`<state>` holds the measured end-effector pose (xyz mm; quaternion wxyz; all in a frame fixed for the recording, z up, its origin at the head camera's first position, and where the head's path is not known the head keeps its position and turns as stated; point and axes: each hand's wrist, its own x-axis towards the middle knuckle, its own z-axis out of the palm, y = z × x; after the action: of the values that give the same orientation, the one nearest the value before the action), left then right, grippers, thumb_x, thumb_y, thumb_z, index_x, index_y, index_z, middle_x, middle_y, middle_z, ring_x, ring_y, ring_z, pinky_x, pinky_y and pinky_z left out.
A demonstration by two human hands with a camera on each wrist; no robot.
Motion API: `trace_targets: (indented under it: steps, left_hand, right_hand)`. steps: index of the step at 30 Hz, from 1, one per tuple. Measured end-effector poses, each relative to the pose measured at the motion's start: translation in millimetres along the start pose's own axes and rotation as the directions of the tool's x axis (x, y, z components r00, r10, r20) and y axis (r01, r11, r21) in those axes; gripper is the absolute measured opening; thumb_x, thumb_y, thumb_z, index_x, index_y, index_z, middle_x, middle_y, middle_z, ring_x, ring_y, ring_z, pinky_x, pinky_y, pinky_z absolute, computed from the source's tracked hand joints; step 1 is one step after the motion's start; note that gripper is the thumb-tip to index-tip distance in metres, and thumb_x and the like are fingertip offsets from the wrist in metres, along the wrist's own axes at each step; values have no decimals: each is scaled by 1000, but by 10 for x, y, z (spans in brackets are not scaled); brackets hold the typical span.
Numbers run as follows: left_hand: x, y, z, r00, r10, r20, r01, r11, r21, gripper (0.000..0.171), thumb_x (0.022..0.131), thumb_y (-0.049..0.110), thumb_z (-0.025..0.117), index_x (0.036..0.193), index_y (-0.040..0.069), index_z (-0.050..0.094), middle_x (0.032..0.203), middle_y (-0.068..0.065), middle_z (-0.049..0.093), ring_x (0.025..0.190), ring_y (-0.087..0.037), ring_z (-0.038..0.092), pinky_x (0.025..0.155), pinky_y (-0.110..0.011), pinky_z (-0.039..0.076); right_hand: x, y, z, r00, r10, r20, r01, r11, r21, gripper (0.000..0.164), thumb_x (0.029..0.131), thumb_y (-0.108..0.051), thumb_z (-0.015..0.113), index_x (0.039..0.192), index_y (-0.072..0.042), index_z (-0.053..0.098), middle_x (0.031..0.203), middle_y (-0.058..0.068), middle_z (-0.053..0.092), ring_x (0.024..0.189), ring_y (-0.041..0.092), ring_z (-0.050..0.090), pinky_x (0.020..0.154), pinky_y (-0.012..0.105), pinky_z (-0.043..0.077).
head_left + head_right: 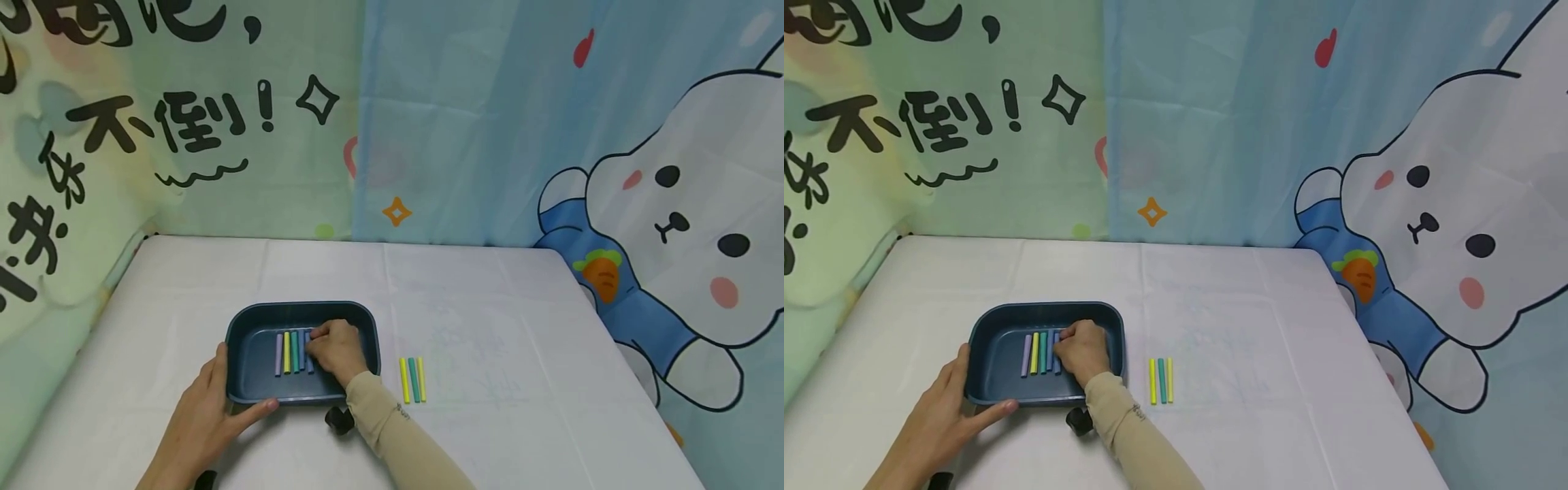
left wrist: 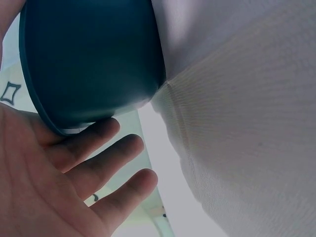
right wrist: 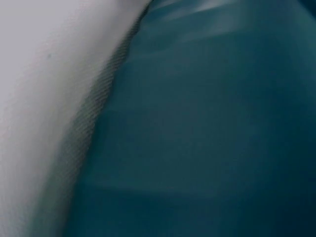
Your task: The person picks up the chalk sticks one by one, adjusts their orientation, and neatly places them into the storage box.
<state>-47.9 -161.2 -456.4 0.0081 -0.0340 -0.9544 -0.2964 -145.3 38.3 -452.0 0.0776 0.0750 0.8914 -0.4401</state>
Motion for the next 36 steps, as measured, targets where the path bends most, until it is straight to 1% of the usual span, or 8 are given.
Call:
trace_targets:
  steps: [5, 12, 19, 23, 26, 28, 34, 36]
  left_hand:
    - [10, -3, 13, 1000, 4, -2, -4, 1000, 3, 128, 80, 71, 72, 158, -10, 12, 148, -36, 39, 129, -52, 47, 101, -62, 45]
    - [5, 1, 0, 1000, -14, 8, 14, 1000, 12, 129, 80, 72, 71, 158, -10, 11, 150, -37, 36, 131, -52, 46, 102, -63, 44]
    - [-9, -16, -3, 1000, -13, 8, 13, 1000, 2, 129, 80, 72, 72, 158, -10, 11, 149, -37, 37, 131, -53, 46, 101, -63, 44]
    - [1, -21, 1, 1000, -7, 0, 7, 1000, 1, 128, 80, 71, 72, 158, -10, 11, 149, -36, 38, 130, -52, 47, 101, -62, 44]
    - [13, -19, 5, 1000, -9, 1, 9, 1000, 6, 128, 80, 72, 71, 158, -9, 10, 149, -36, 38, 130, -52, 47, 102, -62, 44]
    - [19, -17, 7, 1000, -11, 2, 11, 1000, 11, 128, 80, 72, 71, 158, -9, 10, 148, -36, 38, 130, -51, 47, 101, -62, 44]
    - [22, -15, 14, 1000, -19, 5, 19, 1000, 16, 129, 79, 73, 71, 158, -10, 11, 149, -36, 38, 130, -52, 47, 101, -62, 44]
    - [24, -14, 16, 1000, -26, 8, 26, 1000, 18, 130, 79, 74, 70, 158, -10, 11, 149, -36, 37, 131, -52, 46, 102, -63, 44]
  right_hand:
    - [-7, -8, -26, 1000, -3, -6, 3, 1000, 15, 6, 83, -11, 79, 88, -8, 76, 76, -3, 71, 72, 8, 62, 67, 26, 53]
    - [-66, -12, -88, 996, -89, -19, 90, 995, 53, 13, 85, -15, 77, 96, -8, 77, 79, -5, 72, 74, 6, 65, 71, 26, 55]
    - [-151, 22, -181, 989, -144, -19, 145, 988, 61, 21, 85, -19, 77, 102, -7, 77, 84, -3, 73, 78, 9, 66, 74, 31, 56]
    - [-177, 29, -247, 990, -139, -19, 140, 986, 85, 23, 86, -20, 76, 105, -8, 78, 86, -3, 72, 73, 9, 65, 68, 30, 55]
    - [-201, 16, -304, 992, -129, -18, 130, 983, 127, 24, 87, -20, 76, 108, -7, 77, 88, -2, 71, 67, 10, 64, 62, 28, 54]
    - [-222, 0, -344, 993, -122, -10, 122, 981, 154, 26, 87, -21, 76, 110, -7, 77, 89, -2, 71, 65, 11, 65, 61, 28, 54]
    - [-301, -8, -478, 992, -127, 13, 122, 972, 202, 34, 89, -30, 76, 116, -9, 75, 93, -3, 72, 74, 15, 67, 67, 31, 56]
    - [-318, 7, -522, 991, -134, 12, 128, 967, 219, 36, 89, -32, 76, 117, -9, 75, 94, -2, 72, 76, 20, 70, 68, 32, 57]
